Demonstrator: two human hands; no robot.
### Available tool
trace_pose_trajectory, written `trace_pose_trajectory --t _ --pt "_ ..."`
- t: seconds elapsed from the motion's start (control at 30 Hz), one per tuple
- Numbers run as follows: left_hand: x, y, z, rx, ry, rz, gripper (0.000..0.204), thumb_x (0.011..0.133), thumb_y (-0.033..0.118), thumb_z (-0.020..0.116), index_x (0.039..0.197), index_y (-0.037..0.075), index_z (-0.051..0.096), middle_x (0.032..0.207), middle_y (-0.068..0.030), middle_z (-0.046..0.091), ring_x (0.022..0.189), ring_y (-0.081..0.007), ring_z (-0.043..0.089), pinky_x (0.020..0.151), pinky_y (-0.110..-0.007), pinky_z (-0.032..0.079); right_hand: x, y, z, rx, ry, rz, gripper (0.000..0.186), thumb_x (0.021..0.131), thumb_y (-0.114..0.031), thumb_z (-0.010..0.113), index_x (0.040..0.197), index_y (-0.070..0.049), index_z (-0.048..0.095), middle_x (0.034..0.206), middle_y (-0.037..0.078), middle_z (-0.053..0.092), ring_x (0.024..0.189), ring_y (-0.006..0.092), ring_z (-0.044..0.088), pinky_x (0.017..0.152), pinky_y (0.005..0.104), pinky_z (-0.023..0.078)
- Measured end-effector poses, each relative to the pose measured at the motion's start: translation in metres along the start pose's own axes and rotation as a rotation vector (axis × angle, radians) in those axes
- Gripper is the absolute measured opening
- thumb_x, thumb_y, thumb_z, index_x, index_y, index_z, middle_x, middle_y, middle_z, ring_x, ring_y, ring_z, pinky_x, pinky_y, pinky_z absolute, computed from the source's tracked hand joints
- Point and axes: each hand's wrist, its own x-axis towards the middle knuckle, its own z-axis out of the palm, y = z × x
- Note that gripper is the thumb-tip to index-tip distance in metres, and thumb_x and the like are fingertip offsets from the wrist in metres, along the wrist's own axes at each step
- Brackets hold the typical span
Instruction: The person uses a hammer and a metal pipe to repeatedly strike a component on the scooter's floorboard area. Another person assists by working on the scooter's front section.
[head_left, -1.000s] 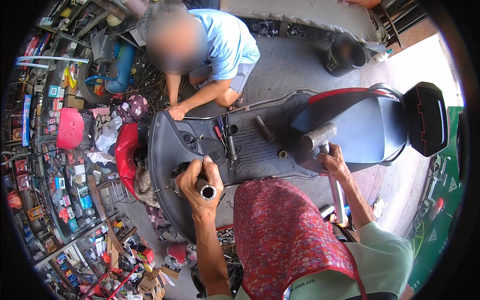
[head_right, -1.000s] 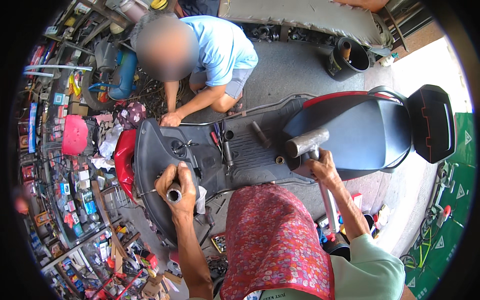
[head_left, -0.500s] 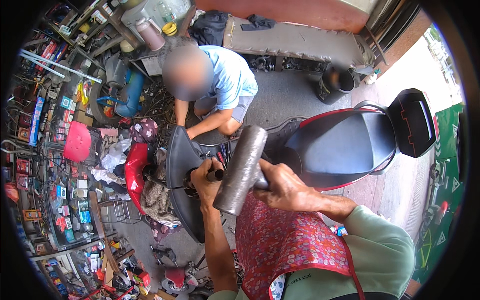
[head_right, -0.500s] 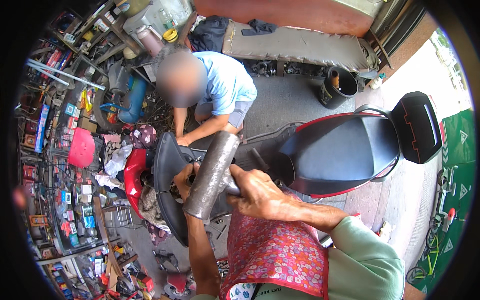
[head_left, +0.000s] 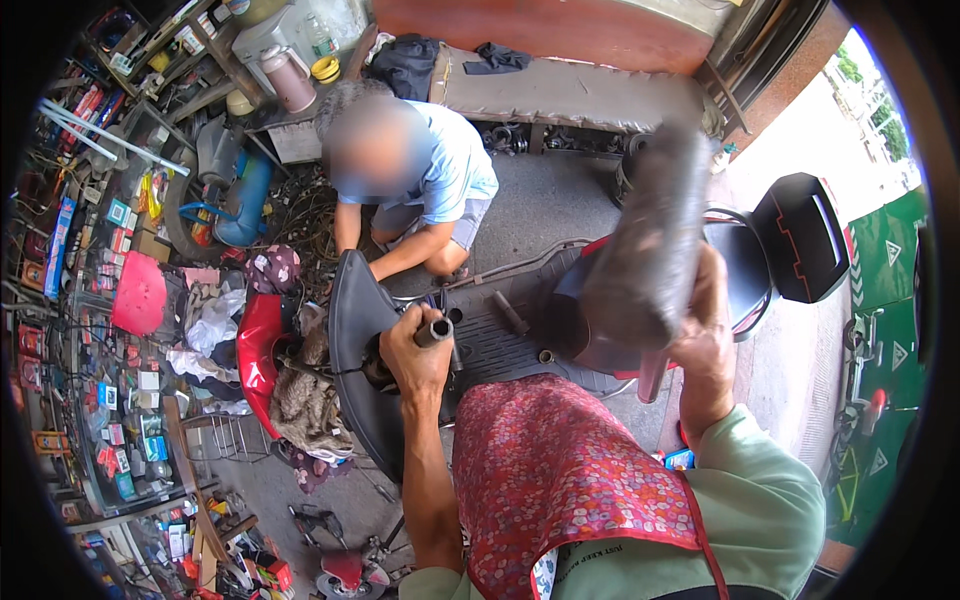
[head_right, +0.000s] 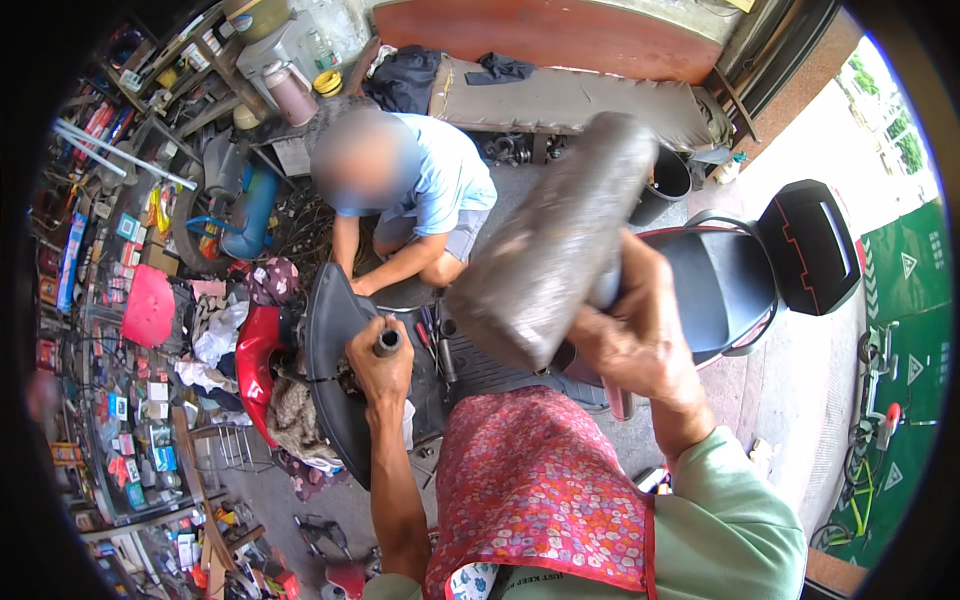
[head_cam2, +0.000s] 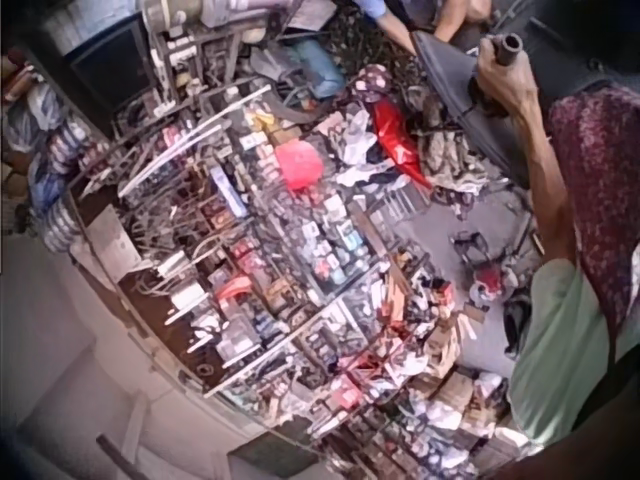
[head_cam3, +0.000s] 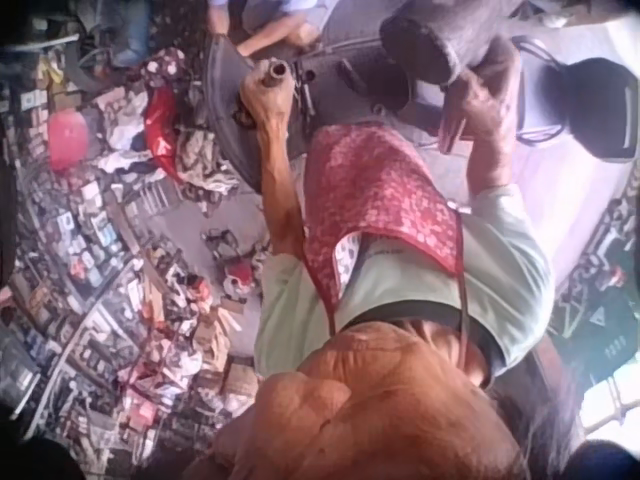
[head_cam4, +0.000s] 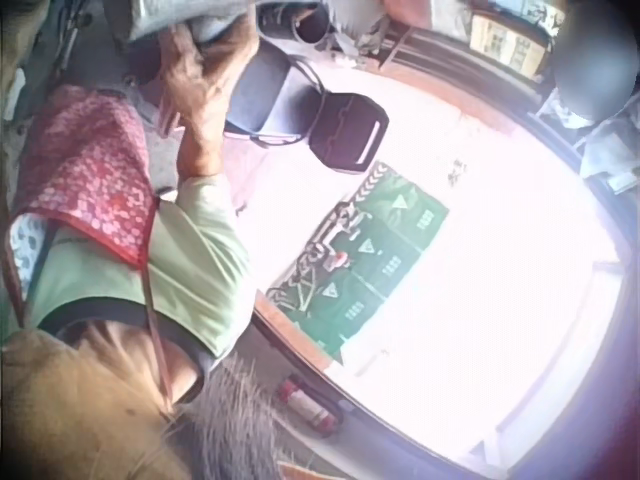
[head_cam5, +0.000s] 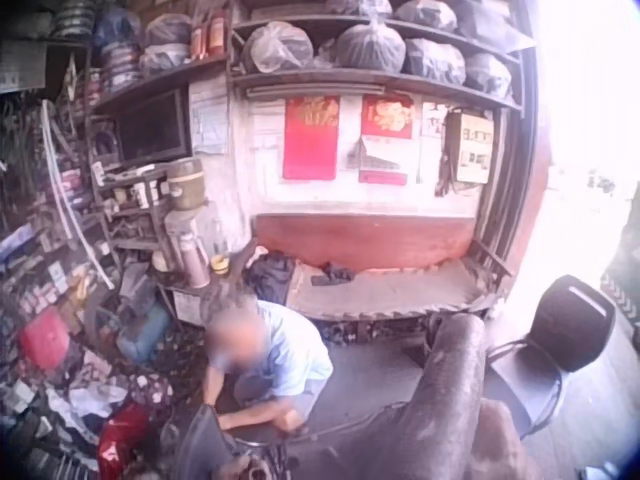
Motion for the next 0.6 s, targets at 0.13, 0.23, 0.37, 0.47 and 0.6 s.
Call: trace_pose_trajectory --t 0.13,0.23,0.37,0.47,0.6 --pt "0.005 0.018 0.000 -0.020 0.028 0.025 0.029 0.080 0.007 0.060 0.059 -0.002 0.042 0.053 -0.0222 0.042 0.046 -0.0378 0.038 0.046 -0.037 0.037 -0.015 0.017 -0.021 0.063 0.072 0.007 0.042 0.077 -0.019 0.070 0.108 0.004 0.055 0.095 0.007 0.064 0.086 0.0114 0.060 0.079 0.0253 0.047" --pt "0.003 0.016 -0.002 -0.033 0.016 -0.033 0.027 0.079 0.007 0.061 0.060 -0.002 0.043 0.054 -0.0222 0.042 0.046 -0.0356 0.039 0.047 -0.037 0.038 -0.024 0.029 -0.024 0.030 0.042 0.221 0.040 0.077 -0.017 0.071 0.108 0.003 0.056 0.091 0.007 0.065 0.079 0.0100 0.061 0.072 0.0230 0.048" --pt "0.002 0.022 -0.003 -0.014 0.040 -0.003 0.026 0.079 0.006 0.060 0.061 -0.003 0.043 0.055 -0.0221 0.043 0.046 -0.0337 0.037 0.047 -0.038 0.037 -0.033 0.055 -0.031 0.020 -0.021 0.478 0.034 0.077 -0.013 0.069 0.106 0.002 0.057 0.071 0.002 0.059 0.053 0.0050 0.049 0.046 0.0197 0.037" --pt "0.002 0.020 -0.001 0.001 0.028 -0.042 0.025 0.079 0.005 0.059 0.061 -0.003 0.044 0.055 -0.0220 0.043 0.045 -0.0317 0.036 0.047 -0.038 0.036 -0.043 0.074 -0.037 -0.069 0.007 0.587 0.026 0.073 -0.008 0.063 0.096 0.003 0.057 0.063 0.002 0.054 0.048 0.0065 0.046 0.043 0.0219 0.035" --pt "0.002 0.024 0.001 0.004 0.040 -0.054 0.028 0.081 0.005 0.059 0.061 -0.004 0.042 0.054 -0.0225 0.040 0.047 -0.0332 0.031 0.047 -0.038 0.034 -0.056 0.089 -0.048 -0.138 -0.010 0.729 0.023 0.071 -0.006 0.060 0.091 0.004 0.055 0.061 0.003 0.052 0.045 0.0083 0.046 0.041 0.0234 0.036"
